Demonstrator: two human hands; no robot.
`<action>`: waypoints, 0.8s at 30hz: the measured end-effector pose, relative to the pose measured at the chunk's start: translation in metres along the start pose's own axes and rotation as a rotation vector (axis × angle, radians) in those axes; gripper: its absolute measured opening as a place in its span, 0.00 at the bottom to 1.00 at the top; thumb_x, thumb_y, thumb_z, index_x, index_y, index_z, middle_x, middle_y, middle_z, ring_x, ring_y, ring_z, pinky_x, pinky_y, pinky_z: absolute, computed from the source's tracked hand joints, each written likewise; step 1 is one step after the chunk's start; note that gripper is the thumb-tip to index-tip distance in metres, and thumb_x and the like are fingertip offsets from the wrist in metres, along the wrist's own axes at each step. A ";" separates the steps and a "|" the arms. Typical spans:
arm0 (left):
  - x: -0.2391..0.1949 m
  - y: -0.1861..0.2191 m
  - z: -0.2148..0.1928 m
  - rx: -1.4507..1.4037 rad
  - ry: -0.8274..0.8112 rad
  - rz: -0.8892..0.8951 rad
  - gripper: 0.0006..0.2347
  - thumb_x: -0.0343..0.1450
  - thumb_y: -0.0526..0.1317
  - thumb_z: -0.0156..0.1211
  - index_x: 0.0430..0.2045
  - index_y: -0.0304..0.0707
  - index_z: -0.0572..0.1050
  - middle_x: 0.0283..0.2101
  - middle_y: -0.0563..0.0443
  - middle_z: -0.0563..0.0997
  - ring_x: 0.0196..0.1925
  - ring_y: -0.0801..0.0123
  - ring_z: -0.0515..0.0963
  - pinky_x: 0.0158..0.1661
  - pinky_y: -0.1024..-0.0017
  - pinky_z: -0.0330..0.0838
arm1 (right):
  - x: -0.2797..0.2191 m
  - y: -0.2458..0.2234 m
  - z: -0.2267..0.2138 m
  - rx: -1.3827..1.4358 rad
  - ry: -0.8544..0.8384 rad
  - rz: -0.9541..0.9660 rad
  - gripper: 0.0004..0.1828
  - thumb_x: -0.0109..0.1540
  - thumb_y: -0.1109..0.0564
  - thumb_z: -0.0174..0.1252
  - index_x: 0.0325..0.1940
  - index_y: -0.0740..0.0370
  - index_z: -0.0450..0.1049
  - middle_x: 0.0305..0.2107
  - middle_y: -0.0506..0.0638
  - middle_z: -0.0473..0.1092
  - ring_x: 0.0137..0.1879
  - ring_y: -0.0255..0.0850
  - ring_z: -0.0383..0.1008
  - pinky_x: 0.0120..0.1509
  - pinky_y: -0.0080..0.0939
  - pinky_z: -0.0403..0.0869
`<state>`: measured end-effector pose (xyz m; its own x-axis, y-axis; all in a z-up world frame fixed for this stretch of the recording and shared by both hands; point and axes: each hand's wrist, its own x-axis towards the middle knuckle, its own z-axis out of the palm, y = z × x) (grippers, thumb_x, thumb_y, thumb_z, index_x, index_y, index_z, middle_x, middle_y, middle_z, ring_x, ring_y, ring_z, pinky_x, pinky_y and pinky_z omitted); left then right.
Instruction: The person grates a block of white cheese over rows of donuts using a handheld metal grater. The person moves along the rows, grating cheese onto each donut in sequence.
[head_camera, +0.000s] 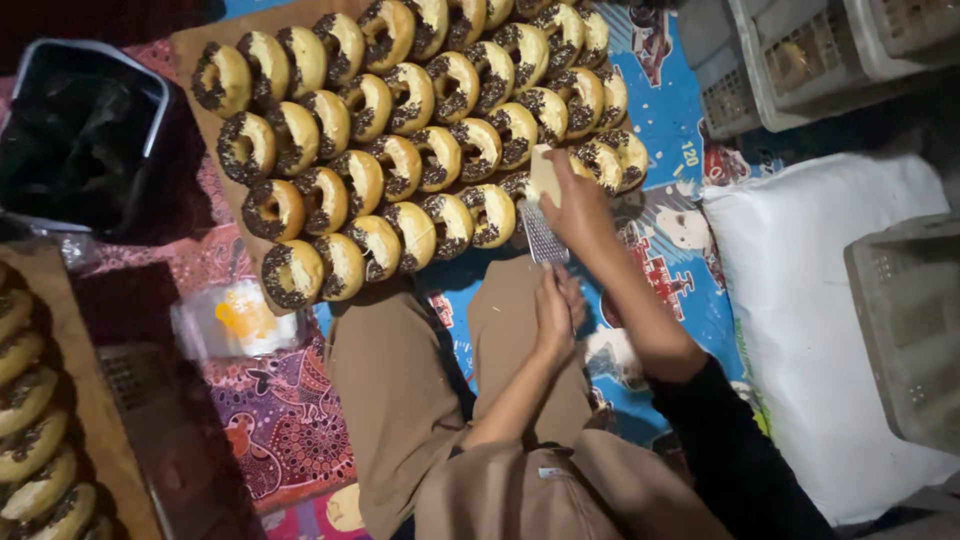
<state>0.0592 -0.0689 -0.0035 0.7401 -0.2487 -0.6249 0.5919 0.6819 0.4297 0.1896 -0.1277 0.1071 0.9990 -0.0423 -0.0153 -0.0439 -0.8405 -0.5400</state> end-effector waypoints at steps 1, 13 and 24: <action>-0.017 0.000 -0.002 -0.005 0.058 -0.038 0.18 0.79 0.56 0.39 0.25 0.46 0.65 0.17 0.60 0.60 0.13 0.77 0.56 0.15 0.75 0.47 | 0.000 0.001 -0.002 0.020 0.011 0.011 0.28 0.61 0.59 0.61 0.65 0.57 0.62 0.32 0.66 0.77 0.38 0.61 0.81 0.44 0.57 0.78; -0.031 0.050 -0.032 -0.112 -0.139 0.005 0.18 0.79 0.58 0.38 0.27 0.47 0.61 0.16 0.62 0.55 0.11 0.81 0.50 0.12 0.79 0.42 | -0.053 -0.023 -0.012 0.175 0.262 -0.163 0.31 0.61 0.60 0.66 0.66 0.60 0.64 0.44 0.65 0.76 0.47 0.58 0.81 0.49 0.52 0.78; -0.002 0.078 -0.014 0.070 0.091 -0.109 0.20 0.76 0.59 0.31 0.32 0.53 0.71 0.14 0.60 0.68 0.11 0.76 0.63 0.13 0.76 0.50 | -0.065 -0.058 0.025 0.012 0.196 -0.240 0.26 0.63 0.57 0.59 0.65 0.60 0.64 0.38 0.68 0.76 0.41 0.64 0.79 0.42 0.56 0.78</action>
<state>0.1001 -0.0058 0.0222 0.6399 -0.2529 -0.7256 0.6903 0.6039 0.3984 0.1273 -0.0628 0.1179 0.9599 0.0520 0.2754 0.1940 -0.8327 -0.5187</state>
